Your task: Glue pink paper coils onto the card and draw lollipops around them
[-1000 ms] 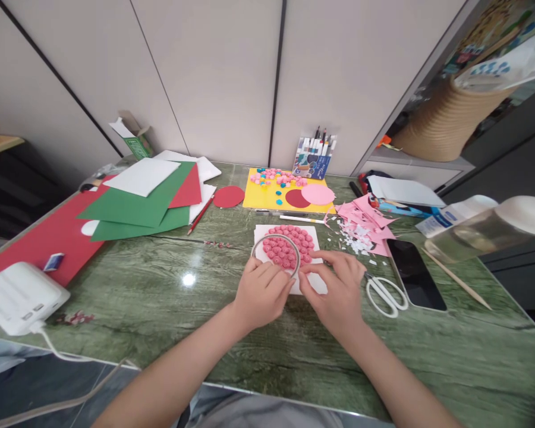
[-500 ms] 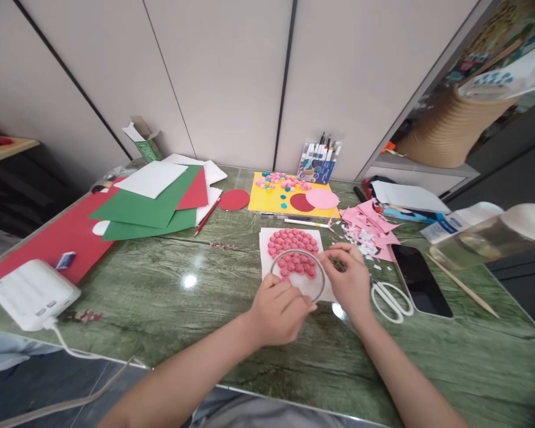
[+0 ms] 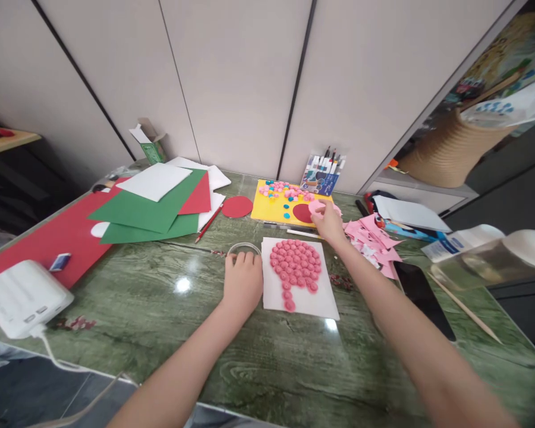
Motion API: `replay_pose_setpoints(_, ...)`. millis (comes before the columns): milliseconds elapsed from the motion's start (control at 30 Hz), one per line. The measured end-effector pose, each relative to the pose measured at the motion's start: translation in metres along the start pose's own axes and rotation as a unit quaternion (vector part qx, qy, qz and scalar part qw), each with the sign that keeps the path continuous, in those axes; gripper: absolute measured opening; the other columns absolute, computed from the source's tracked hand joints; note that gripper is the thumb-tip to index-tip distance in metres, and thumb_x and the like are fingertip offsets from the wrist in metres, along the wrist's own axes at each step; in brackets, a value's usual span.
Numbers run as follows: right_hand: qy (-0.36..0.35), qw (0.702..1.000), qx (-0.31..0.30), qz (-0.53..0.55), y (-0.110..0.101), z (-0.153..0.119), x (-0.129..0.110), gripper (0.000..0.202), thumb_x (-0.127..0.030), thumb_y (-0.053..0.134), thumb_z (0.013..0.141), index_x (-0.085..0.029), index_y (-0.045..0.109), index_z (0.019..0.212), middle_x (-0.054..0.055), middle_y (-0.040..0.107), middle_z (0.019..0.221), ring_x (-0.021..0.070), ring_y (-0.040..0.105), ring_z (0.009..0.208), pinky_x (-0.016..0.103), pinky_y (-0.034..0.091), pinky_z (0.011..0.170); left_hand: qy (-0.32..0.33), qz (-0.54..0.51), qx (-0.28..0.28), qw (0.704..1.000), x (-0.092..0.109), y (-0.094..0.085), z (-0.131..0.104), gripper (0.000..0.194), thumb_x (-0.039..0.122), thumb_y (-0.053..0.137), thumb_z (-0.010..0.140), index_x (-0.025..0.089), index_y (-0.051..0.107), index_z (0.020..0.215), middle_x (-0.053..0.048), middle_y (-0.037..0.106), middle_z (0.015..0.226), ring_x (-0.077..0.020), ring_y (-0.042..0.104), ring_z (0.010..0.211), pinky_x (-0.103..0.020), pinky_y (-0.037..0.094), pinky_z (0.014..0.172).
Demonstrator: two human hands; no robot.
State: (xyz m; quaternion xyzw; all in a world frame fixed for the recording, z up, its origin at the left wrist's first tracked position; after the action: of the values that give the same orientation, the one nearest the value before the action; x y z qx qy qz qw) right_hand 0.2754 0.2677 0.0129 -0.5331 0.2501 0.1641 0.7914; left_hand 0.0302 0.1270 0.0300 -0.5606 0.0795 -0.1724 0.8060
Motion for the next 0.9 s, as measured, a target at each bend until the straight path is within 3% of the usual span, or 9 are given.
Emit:
replay_pose_setpoints(167, 0.053, 0.996, 0.027, -0.069, 0.025, 0.060, 0.004, 0.038, -0.032, 0.054, 0.086, -0.016, 0.049, 0.121, 0.009, 0.058, 0.112, 0.0221, 0.055, 0.102, 0.044, 0.044, 0.088, -0.003, 0.003, -0.012, 1.000, 0.006, -0.004, 0.000, 0.016, 0.009, 0.047, 0.080, 0.015, 0.060, 0.086, -0.010, 0.060, 0.081, -0.0255, 0.053, 0.082, -0.044, 0.035, 0.083)
replay_pose_setpoints(367, 0.086, 0.987, 0.054, -0.122, 0.044, 0.086, 0.003, 0.035, -0.034, 0.053, 0.087, -0.016, 0.051, 0.118, 0.008, 0.053, 0.120, 0.0216, 0.054, 0.104, 0.045, 0.046, 0.088, 0.046, -0.056, -0.005, 0.997, 0.024, -0.016, -0.002, 0.020, 0.009, 0.051, 0.079, 0.016, 0.059, 0.095, -0.008, 0.061, 0.084, -0.0238, 0.054, 0.082, -0.042, 0.036, 0.082)
replay_pose_setpoints(567, 0.078, 0.990, 0.042, -0.107, 0.046, 0.076, 0.006, 0.040, -0.032, 0.053, 0.087, -0.016, 0.046, 0.122, 0.009, 0.057, 0.110, 0.0252, 0.050, 0.107, 0.050, 0.035, 0.093, 0.082, -0.119, 0.026, 0.989, 0.035, -0.028, -0.007, 0.019, 0.009, 0.051, 0.079, 0.017, 0.059, 0.095, -0.006, 0.061, 0.081, -0.0217, 0.055, 0.079, -0.041, 0.037, 0.080)
replay_pose_setpoints(700, 0.073, 0.995, 0.026, -0.059, 0.038, 0.068, 0.010, 0.042, -0.029, 0.055, 0.084, -0.016, 0.045, 0.123, 0.008, 0.059, 0.103, 0.0233, 0.055, 0.099, 0.047, 0.039, 0.089, 0.098, -0.148, 0.034, 0.984, 0.039, -0.029, -0.009, 0.017, 0.010, 0.050, 0.080, 0.017, 0.059, 0.092, -0.005, 0.061, 0.080, -0.0209, 0.054, 0.078, -0.041, 0.038, 0.079)
replay_pose_setpoints(833, 0.027, 0.999, 0.017, 0.023, 0.019, 0.054, -0.012, 0.050, -0.021, 0.055, 0.078, -0.013, 0.039, 0.126, 0.009, 0.064, 0.092, 0.0218, 0.059, 0.087, 0.038, 0.044, 0.081, 0.092, -0.200, 0.019, 0.975, 0.038, -0.026, -0.010, 0.017, 0.009, 0.049, 0.081, 0.017, 0.061, 0.090, -0.005, 0.063, 0.082, -0.0212, 0.055, 0.080, -0.041, 0.040, 0.077)
replay_pose_setpoints(900, -0.009, 0.998, 0.016, 0.065, 0.003, 0.031, -0.032, 0.054, -0.022, 0.054, 0.078, -0.015, 0.034, 0.127, 0.007, 0.065, 0.094, 0.0193, 0.060, 0.084, 0.035, 0.046, 0.080, 0.056, -0.290, 0.003, 0.955, 0.033, -0.024, -0.009, 0.018, 0.011, 0.049, 0.082, 0.019, 0.062, 0.092, -0.006, 0.064, 0.085, -0.0209, 0.056, 0.083, -0.040, 0.042, 0.078)
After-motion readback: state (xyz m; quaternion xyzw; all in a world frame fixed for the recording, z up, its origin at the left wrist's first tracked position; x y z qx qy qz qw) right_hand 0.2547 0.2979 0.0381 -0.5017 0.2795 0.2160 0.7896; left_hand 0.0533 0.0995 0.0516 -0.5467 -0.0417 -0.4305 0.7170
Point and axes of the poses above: each hand's wrist, its own z-axis towards the middle knuckle, its own y-axis out of the palm, x = y × z, the point moved 9 cm from there along z, towards the middle knuckle
